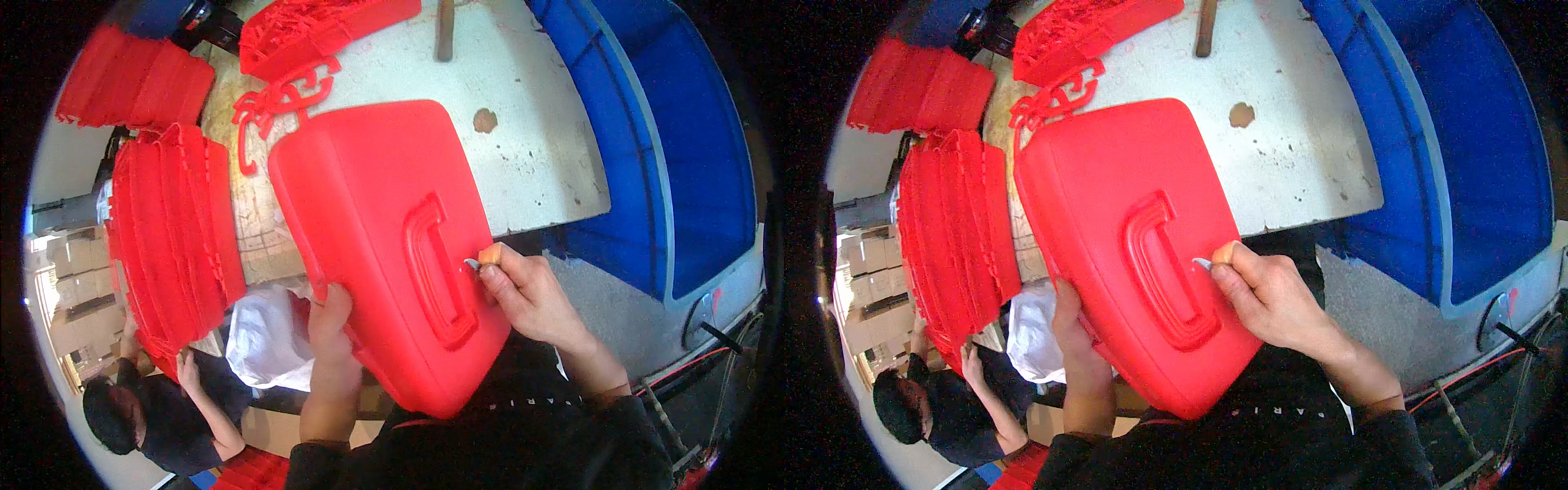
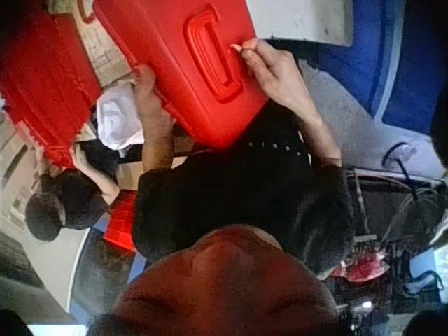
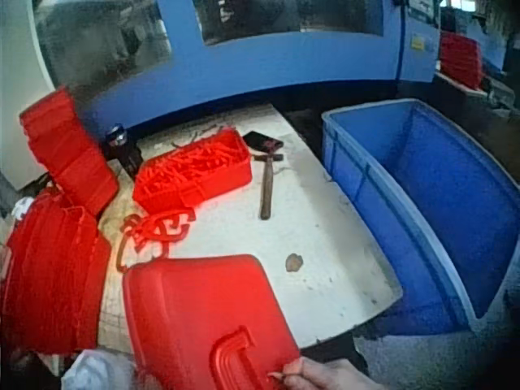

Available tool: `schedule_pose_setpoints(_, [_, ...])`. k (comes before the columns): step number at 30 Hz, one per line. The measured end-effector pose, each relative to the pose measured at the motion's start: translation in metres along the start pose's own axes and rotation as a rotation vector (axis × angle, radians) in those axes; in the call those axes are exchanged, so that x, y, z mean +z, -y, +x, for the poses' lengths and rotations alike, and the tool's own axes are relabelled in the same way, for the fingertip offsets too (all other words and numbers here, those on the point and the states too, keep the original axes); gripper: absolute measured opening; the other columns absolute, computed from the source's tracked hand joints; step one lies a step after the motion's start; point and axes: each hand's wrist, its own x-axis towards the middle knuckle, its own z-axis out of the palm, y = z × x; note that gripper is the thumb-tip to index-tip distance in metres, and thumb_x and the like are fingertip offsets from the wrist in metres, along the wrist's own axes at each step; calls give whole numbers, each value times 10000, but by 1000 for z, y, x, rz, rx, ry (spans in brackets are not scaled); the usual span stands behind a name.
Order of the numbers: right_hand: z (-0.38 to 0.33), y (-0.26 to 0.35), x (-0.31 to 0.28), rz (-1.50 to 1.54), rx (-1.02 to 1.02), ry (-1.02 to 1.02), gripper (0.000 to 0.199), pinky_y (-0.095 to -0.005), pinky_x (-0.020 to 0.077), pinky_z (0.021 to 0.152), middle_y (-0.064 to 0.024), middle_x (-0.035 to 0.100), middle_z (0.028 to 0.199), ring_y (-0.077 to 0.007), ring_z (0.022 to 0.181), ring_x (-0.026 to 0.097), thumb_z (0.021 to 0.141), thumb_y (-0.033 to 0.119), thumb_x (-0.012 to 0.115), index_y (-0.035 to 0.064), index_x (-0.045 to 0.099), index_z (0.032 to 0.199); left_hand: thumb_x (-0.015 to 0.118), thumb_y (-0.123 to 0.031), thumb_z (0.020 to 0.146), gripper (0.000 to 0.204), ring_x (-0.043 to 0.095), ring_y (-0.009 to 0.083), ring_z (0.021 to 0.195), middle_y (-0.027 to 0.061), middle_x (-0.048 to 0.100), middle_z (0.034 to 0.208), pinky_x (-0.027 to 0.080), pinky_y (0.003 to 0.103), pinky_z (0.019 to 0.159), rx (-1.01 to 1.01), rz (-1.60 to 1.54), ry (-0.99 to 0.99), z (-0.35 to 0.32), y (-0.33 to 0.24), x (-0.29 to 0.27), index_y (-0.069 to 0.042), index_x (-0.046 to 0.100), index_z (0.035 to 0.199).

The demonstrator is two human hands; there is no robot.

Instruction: The person repeatedly trims excess plastic flash from red rectangular containers using a small handheld blade. They rotate each container, scrape edges and handle areas, and place finished units into a stack. A coworker is visible across the table performing similar trimming.

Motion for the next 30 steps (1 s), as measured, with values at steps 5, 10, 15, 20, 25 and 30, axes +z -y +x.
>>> schedule_pose_setpoints(5, [-2, 10, -1, -149, -31, -16, 126, -420, 478, 551, -185, 566, 642, -377, 615, 637, 994, 139, 542, 36, 576, 929, 485, -411, 1029, 594, 524, 284, 1304, 141, 502, 1457, 411, 448, 1116, -33, -68, 50, -7, -1, 4, -34, 386, 1477])
schedule_pose_setpoints(10, [-1, 12, -1, -248, -27, -50, 141, -457, 483, 548, -198, 585, 646, -397, 626, 638, 983, 149, 553, 37, 576, 899, 498, -410, 1022, 591, 545, 287, 1280, 138, 521, 1437, 420, 444, 1108, -69, -89, 50, -7, 2, 5, -32, 400, 1466])
schedule_pose_setpoints(15, [5, 12, 1, -292, -36, -88, 151, -473, 482, 529, -203, 586, 636, -401, 606, 632, 979, 148, 557, 41, 562, 873, 539, -406, 1005, 603, 557, 287, 1268, 144, 531, 1426, 435, 445, 1095, -77, -47, 25, -7, -1, 8, -27, 409, 1456])
schedule_pose_setpoints(20, [7, 13, 2, -356, -80, -129, 158, -480, 481, 522, -197, 588, 633, -399, 604, 632, 971, 155, 577, 48, 552, 858, 551, -397, 1001, 601, 564, 287, 1260, 148, 534, 1422, 447, 441, 1082, -65, -41, 93, -7, -4, 12, -22, 413, 1450])
schedule_pose_setpoints(25, [5, 13, 4, -417, -99, -158, 165, -477, 484, 526, -190, 599, 662, -392, 618, 638, 961, 150, 594, 47, 542, 844, 545, -400, 1005, 600, 573, 278, 1244, 147, 544, 1408, 453, 435, 1075, -74, 11, 69, -9, -7, 17, -17, 412, 1446])
schedule_pose_setpoints(30, [2, 14, 4, -408, -84, -147, 168, -468, 484, 524, -185, 600, 666, -389, 617, 639, 953, 135, 603, 43, 532, 832, 528, -421, 1011, 598, 573, 272, 1241, 142, 550, 1397, 449, 430, 1075, -67, 82, 56, -10, -8, 20, -18, 418, 1440])
